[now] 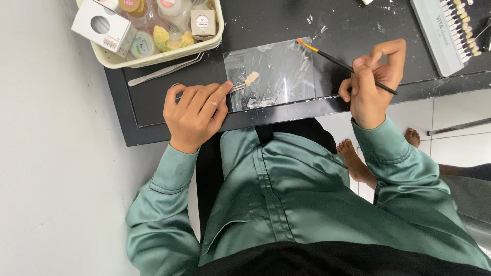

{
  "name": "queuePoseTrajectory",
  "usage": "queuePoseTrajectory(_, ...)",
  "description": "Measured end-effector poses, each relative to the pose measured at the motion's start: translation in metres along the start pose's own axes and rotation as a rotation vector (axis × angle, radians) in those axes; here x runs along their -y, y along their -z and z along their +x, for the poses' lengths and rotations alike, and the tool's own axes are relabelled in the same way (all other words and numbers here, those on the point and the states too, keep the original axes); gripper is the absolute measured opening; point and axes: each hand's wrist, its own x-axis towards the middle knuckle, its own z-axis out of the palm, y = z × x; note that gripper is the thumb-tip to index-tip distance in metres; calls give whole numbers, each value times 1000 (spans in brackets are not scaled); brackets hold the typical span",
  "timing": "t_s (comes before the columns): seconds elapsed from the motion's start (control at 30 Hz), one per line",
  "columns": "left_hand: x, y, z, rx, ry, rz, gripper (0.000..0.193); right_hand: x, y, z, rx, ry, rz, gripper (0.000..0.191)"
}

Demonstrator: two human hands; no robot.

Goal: The person sits at a dental laboratory bench and uses a small brush to apply and shape a pale ceramic or porcelain paste onto a small dental prosthesis held in a pair of tweezers over a plastic sheet. They repeatedly draw material from the paste blob and work it onto the restoration, with a VITA shade guide and porcelain powder jars on the bench.

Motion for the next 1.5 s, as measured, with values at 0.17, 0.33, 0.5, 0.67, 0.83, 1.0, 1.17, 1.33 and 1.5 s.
queuePoseTrajectory(0.17, 0, 0, 0, 1, 2, 1, 33, 2, -3, 3, 8, -8, -30, 24)
queuePoseTrajectory(0.33, -1, 2, 1, 6, -3, -1, 33, 6, -7, 3, 14, -15, -41, 21)
queuePoseTrajectory(0.5, -5, 4, 0, 16, -4, 7, 31, 7, -8, 0, 26, -10, -34, 20)
queuePoseTrajectory(0.67, -4, 3, 1, 14, -4, 14, 30, 8, -8, 0, 34, -7, -48, 20)
queuePoseTrajectory(0.83, -3, 2, 0, 0, -4, 3, 29, 8, -9, 1, 44, -15, -52, 19)
queuePoseTrajectory(1.0, -5, 5, -1, 16, 25, -52, 29, 12, -12, -1, 95, -46, -78, 18)
queuePoseTrajectory(1.17, -3, 5, 6, -6, 24, -55, 30, 12, -13, 6, 60, -65, 10, 20)
queuePoseTrajectory(1.33, -1, 2, 4, -27, 28, -56, 30, 9, -12, 7, -9, -34, 109, 21)
queuePoseTrajectory(1.5, -1, 1, 1, -28, 22, -57, 30, 10, -12, 5, -8, -9, 171, 17)
